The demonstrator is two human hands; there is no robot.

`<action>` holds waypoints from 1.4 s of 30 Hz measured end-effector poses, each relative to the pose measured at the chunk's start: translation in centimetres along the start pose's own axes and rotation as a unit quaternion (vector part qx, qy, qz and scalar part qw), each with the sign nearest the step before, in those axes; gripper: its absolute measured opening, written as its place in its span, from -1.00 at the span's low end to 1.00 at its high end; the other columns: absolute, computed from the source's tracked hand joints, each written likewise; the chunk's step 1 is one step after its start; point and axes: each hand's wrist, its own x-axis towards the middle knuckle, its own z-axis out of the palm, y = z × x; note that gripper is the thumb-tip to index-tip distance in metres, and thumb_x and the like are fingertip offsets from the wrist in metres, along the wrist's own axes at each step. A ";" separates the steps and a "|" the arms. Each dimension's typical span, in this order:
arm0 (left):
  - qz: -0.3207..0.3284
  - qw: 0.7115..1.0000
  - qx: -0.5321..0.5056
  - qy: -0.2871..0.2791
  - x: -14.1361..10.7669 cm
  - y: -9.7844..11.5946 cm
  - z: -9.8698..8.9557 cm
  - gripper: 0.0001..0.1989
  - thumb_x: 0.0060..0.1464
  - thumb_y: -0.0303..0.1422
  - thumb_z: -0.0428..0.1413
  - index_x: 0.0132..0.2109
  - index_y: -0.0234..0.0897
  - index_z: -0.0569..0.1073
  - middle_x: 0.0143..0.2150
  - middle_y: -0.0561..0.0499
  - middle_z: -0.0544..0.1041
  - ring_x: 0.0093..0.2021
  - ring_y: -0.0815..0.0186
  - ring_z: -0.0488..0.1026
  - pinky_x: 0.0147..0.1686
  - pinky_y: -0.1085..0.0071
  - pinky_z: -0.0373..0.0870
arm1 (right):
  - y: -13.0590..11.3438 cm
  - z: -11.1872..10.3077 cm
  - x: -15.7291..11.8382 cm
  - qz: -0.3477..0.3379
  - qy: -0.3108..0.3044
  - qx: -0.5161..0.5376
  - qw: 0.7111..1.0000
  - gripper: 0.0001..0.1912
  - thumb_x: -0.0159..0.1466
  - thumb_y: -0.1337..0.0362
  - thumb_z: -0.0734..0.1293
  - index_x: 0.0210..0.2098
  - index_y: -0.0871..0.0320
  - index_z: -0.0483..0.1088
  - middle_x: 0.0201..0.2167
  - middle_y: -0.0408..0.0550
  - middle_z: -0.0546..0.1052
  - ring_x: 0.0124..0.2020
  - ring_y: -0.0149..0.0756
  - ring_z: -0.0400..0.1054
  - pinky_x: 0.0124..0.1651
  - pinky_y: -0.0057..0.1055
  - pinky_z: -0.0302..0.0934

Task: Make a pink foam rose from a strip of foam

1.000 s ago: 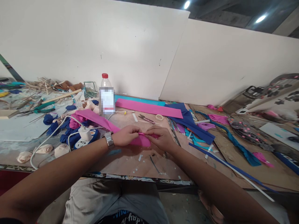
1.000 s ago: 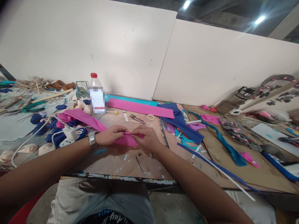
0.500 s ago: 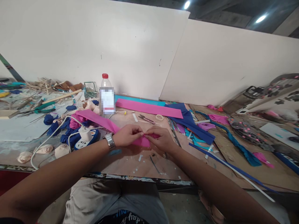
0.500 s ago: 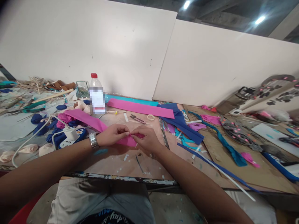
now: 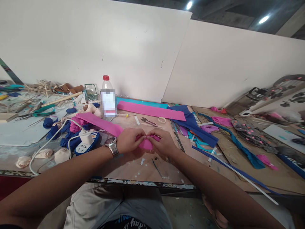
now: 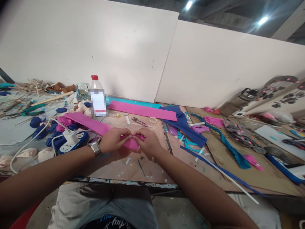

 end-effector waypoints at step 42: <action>0.026 0.999 0.037 -0.012 0.1 -0.2 1.0 -0.79 0.27 -0.24 0.08 -0.19 -0.22 0.56 -0.27 -0.02 0.61 -0.25 0.23 0.49 -0.25 0.35 0.27 | -0.5 -0.1 -0.1 0.013 -0.051 0.034 0.998 -0.93 0.28 0.31 0.34 -0.33 0.11 0.47 -0.37 -0.10 0.55 -0.32 -0.26 0.39 -0.23 -0.35 0.23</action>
